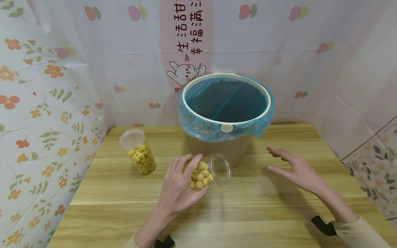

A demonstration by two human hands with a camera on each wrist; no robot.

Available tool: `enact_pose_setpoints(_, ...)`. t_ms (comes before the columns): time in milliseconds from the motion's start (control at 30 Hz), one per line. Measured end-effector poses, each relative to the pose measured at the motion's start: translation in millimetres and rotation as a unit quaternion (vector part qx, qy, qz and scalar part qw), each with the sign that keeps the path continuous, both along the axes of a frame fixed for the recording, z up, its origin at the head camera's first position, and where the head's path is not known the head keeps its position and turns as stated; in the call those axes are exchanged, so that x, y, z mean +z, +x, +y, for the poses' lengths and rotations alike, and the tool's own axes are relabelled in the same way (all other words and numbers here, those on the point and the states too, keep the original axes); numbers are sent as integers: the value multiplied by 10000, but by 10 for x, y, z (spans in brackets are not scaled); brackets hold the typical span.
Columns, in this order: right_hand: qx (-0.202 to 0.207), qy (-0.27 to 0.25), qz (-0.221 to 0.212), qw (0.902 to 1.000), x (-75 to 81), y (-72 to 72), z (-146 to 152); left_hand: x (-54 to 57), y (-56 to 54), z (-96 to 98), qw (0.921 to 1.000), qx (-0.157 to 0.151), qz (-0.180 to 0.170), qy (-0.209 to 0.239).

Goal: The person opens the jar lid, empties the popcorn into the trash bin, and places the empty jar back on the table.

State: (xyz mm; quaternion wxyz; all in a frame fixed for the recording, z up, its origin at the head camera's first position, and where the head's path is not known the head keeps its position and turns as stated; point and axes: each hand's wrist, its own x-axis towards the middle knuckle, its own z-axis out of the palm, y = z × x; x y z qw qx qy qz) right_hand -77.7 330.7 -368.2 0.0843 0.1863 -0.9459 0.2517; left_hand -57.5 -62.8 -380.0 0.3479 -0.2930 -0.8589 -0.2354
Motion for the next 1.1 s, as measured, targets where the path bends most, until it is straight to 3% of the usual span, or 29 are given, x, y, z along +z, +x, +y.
enact_pose_setpoints(200,23,-442,-92,9990,93,-81,27,62,-2,-40,10000,-3,34,76)
enact_pose_setpoints(433,-377,-1135,-168,9927,294,-165,0,166,-20,-113,10000,-26,68,39)
enact_pose_setpoints(767,-836,-1230,-51,9889,473,-283,-21,298,-31,-227,9995,58,291,47)
enact_pose_setpoints(1100,-703,-1853,153,9800,676,-395,-93,471,-69,-328,9994,-11,322,108)
